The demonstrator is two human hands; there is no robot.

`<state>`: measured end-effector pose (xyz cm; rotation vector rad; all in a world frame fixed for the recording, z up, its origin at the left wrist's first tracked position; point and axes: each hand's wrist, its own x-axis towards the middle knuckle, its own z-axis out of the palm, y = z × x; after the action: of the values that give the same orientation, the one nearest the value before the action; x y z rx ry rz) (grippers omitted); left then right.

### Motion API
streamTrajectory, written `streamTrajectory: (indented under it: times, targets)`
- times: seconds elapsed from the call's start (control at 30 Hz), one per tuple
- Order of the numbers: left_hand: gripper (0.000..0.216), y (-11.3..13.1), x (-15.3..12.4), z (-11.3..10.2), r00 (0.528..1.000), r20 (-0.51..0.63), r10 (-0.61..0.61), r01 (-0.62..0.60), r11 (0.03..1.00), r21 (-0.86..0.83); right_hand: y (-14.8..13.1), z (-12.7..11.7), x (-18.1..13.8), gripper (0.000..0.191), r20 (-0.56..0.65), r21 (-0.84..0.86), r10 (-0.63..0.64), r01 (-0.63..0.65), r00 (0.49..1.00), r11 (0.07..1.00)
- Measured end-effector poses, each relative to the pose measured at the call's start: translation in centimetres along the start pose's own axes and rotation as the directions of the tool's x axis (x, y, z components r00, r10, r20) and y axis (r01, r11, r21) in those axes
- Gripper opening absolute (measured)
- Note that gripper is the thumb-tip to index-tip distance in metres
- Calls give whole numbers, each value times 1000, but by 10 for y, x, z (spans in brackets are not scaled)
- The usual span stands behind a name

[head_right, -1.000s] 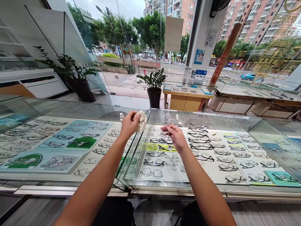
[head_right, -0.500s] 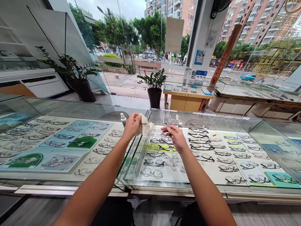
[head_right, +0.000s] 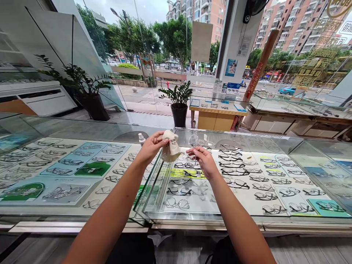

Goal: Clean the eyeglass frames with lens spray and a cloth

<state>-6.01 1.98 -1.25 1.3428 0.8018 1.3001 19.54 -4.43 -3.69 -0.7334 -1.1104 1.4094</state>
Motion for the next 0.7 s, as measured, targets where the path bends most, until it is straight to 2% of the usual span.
streamTrajectory:
  times: [0.17, 0.43, 0.53, 0.63, 0.7]
  targets:
    - [50, 3, 0, -2, 1000, -31, 5, -2, 995, 96, -2, 2, -1, 26, -2, 1, 9, -9, 1000, 1000]
    - [54, 0, -2, -6, 981, -192, 28, 35, 948, 316, -3, 3, -1, 27, -12, 3, 13, -13, 1000, 1000]
    - [58, 2, -3, -8, 971, -239, -12, 100, 928, 358, -4, 4, -2, 27, -21, 15, 17, -17, 1000, 1000]
    - [60, 8, -4, -9, 977, -196, -82, 141, 940, 311, -5, 5, -2, 27, -23, 14, 17, -17, 1000, 1000]
    - [64, 13, -5, -10, 989, -124, -81, 110, 962, 250, -5, 5, -2, 27, -21, 9, 18, -17, 1000, 1000]
